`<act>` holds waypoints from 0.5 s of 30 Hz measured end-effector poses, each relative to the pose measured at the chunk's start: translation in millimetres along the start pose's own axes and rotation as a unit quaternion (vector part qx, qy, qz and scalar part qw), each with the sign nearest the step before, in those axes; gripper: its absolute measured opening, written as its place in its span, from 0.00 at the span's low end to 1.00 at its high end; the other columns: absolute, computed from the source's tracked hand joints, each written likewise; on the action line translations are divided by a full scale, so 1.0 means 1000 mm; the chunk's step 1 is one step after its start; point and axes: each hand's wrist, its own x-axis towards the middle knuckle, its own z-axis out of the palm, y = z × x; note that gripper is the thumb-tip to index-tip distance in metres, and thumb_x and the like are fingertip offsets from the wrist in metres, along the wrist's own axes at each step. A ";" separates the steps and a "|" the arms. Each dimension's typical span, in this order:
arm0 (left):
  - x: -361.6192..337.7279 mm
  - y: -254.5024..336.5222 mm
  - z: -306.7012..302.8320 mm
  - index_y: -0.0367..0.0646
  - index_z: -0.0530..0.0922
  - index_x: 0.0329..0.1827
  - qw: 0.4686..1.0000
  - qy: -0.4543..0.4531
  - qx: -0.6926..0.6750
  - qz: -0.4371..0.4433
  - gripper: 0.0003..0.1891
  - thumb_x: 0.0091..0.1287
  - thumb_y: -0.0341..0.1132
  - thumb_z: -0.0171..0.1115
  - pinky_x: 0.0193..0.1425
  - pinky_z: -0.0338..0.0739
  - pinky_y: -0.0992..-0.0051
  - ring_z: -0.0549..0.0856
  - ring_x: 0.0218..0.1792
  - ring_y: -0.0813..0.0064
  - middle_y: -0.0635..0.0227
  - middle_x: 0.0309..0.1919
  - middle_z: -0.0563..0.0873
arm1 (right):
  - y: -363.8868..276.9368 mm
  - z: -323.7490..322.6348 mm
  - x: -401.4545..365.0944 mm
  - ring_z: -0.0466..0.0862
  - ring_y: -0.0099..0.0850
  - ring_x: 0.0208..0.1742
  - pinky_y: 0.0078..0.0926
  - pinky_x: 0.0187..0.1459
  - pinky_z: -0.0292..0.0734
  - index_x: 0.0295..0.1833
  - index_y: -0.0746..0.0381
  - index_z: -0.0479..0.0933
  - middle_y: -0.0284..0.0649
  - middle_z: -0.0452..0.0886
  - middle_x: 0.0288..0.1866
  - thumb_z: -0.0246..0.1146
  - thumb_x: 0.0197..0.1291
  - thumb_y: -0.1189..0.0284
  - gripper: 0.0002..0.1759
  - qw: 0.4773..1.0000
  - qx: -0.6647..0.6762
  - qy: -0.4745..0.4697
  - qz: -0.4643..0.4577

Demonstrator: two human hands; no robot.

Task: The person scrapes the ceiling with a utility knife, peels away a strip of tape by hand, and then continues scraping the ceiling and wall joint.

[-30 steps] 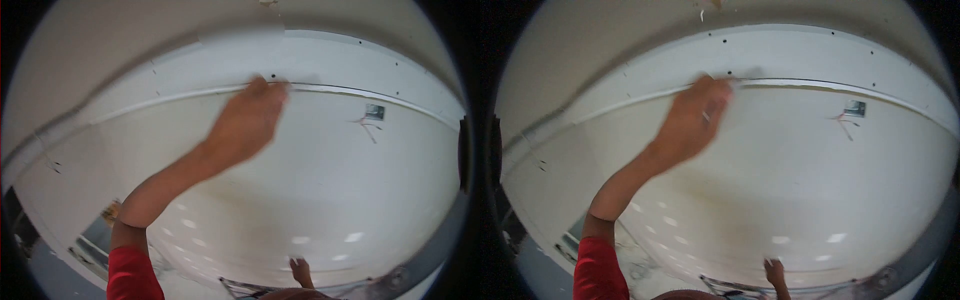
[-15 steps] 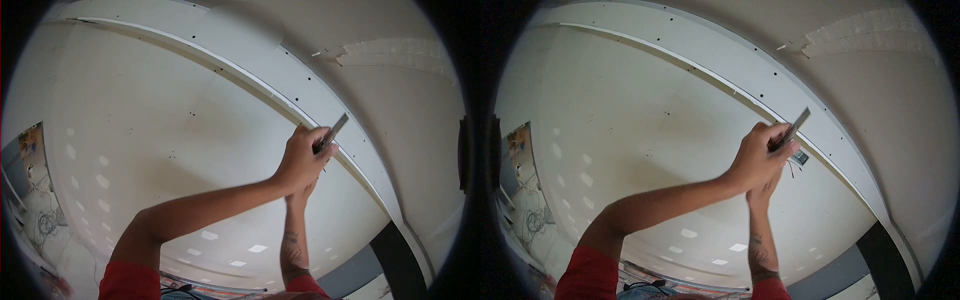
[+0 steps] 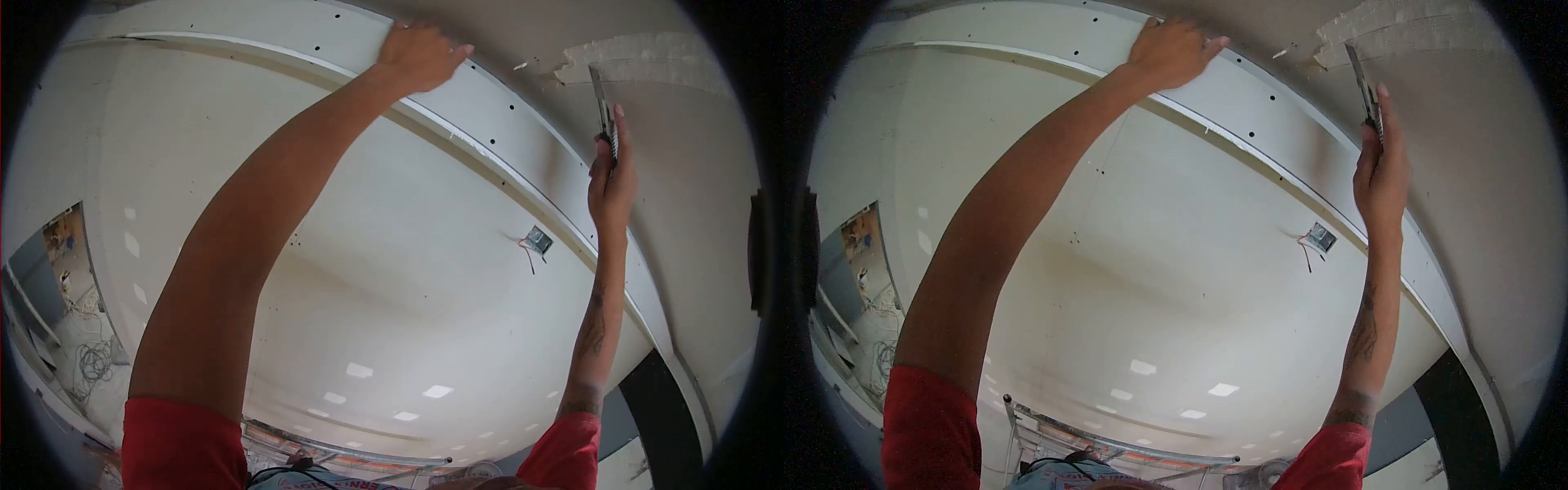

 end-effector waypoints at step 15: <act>-0.008 -0.004 -0.004 0.30 0.88 0.48 1.000 -0.012 0.026 -0.006 0.30 0.82 0.50 0.44 0.72 0.73 0.52 0.87 0.57 0.49 0.45 0.50 0.90 | 0.015 0.015 0.033 0.79 0.23 0.27 0.39 0.31 0.85 0.74 0.30 0.74 0.34 0.81 0.32 0.68 0.67 0.75 0.34 0.943 -0.170 0.112 -0.262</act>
